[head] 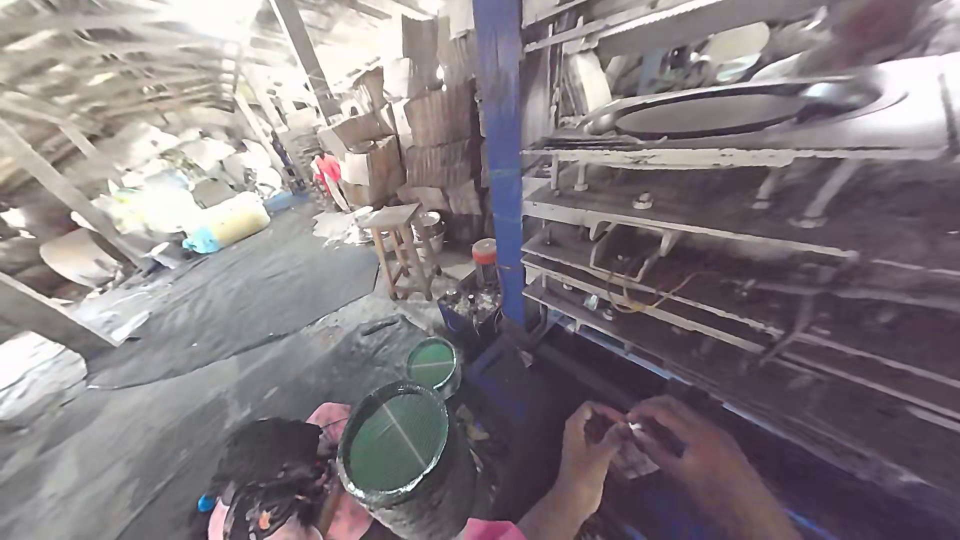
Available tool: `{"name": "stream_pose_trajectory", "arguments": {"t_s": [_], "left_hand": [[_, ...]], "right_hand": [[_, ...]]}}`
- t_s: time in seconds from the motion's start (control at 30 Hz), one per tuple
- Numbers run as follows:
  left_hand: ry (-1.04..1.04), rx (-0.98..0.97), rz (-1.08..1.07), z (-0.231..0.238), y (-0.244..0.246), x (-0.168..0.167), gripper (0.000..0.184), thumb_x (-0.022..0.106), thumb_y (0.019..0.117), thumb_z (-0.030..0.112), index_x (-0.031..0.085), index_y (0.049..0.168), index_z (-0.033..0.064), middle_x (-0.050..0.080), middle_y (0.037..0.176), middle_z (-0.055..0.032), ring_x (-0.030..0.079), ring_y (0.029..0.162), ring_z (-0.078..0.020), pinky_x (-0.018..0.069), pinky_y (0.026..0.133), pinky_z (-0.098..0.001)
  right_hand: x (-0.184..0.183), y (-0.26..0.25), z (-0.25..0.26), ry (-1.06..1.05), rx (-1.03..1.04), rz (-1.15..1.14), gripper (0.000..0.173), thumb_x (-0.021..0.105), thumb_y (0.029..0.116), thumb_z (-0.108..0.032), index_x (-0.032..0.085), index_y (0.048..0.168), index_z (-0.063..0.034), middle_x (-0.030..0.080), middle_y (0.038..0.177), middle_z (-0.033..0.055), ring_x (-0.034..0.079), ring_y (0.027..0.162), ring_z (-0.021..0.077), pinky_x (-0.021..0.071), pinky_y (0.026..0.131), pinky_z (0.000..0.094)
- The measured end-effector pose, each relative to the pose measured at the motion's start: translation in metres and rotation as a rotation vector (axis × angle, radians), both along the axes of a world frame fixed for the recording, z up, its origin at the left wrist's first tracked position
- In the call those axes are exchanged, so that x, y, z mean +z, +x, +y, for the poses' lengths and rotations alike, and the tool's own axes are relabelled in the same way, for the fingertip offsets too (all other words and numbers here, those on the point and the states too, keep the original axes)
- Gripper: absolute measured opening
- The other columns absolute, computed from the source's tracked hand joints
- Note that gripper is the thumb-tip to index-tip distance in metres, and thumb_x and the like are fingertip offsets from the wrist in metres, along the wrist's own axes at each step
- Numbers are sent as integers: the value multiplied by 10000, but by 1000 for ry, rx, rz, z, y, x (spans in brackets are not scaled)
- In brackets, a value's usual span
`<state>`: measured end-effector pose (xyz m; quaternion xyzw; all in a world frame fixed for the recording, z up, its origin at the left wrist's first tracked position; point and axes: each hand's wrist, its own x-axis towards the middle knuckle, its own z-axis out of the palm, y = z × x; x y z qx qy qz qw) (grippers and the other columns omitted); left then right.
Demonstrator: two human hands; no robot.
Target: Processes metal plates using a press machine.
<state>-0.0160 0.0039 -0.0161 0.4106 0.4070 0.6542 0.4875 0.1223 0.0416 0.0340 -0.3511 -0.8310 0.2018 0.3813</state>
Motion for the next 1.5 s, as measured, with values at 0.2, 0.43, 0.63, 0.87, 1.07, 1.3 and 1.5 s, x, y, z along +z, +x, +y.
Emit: {"name": "stream_pose_trajectory", "arguments": {"t_s": [0.2, 0.43, 0.63, 0.87, 1.07, 1.3, 1.5], "left_hand": [[-88, -51, 11, -3, -4, 4, 184, 521, 986, -8, 589, 1154, -39, 623, 1012, 2, 595, 863, -3, 519, 806, -204], [-56, -130, -41, -1, -8, -1, 104, 525, 987, 29, 568, 1082, 42, 597, 899, 58, 575, 760, 13, 506, 719, -178], [-72, -176, -142, 0, -10, -1, 157, 455, 1006, -10, 580, 1040, 79, 638, 886, 71, 617, 787, 1, 535, 751, -204], [-62, -193, -131, -2, -12, 1, 188, 441, 992, -25, 588, 1036, 83, 640, 891, 82, 614, 790, 9, 530, 755, -194], [-58, -228, -132, -3, -14, 0, 215, 434, 965, -47, 574, 994, 114, 606, 819, 104, 550, 667, 38, 481, 631, -149], [14, -283, -120, -5, -12, -4, 123, 481, 992, 48, 562, 1062, 107, 617, 887, 102, 587, 742, 31, 509, 682, -167], [75, -233, 5, -4, -12, -4, 123, 593, 952, 59, 586, 1067, 16, 626, 941, 63, 604, 855, 14, 523, 805, -208]], "right_hand": [[8, -1, -4, -99, -4, -59, 164, 700, 855, 32, 721, 1008, 88, 677, 1050, 305, 680, 942, 465, 538, 829, 615], [7, -1, -4, -148, 46, -25, 180, 695, 868, 28, 712, 1035, 92, 670, 1093, 306, 677, 972, 457, 540, 864, 597], [11, 0, -7, -136, 46, -35, 168, 685, 870, 33, 714, 1021, 102, 672, 1075, 313, 675, 976, 465, 536, 865, 599], [12, 2, -10, -97, 42, -24, 165, 689, 862, 33, 717, 1010, 101, 680, 1046, 307, 682, 952, 458, 545, 847, 585], [12, 3, -12, -86, 50, -9, 161, 686, 857, 24, 717, 999, 94, 686, 1027, 294, 689, 919, 439, 550, 826, 573], [11, 6, -15, -85, 35, 5, 164, 687, 860, 29, 720, 1008, 93, 693, 1055, 290, 694, 944, 446, 552, 833, 588], [9, 13, -16, -120, 48, 11, 164, 700, 886, -14, 718, 1015, 86, 694, 1059, 272, 695, 945, 407, 560, 840, 547]]}}
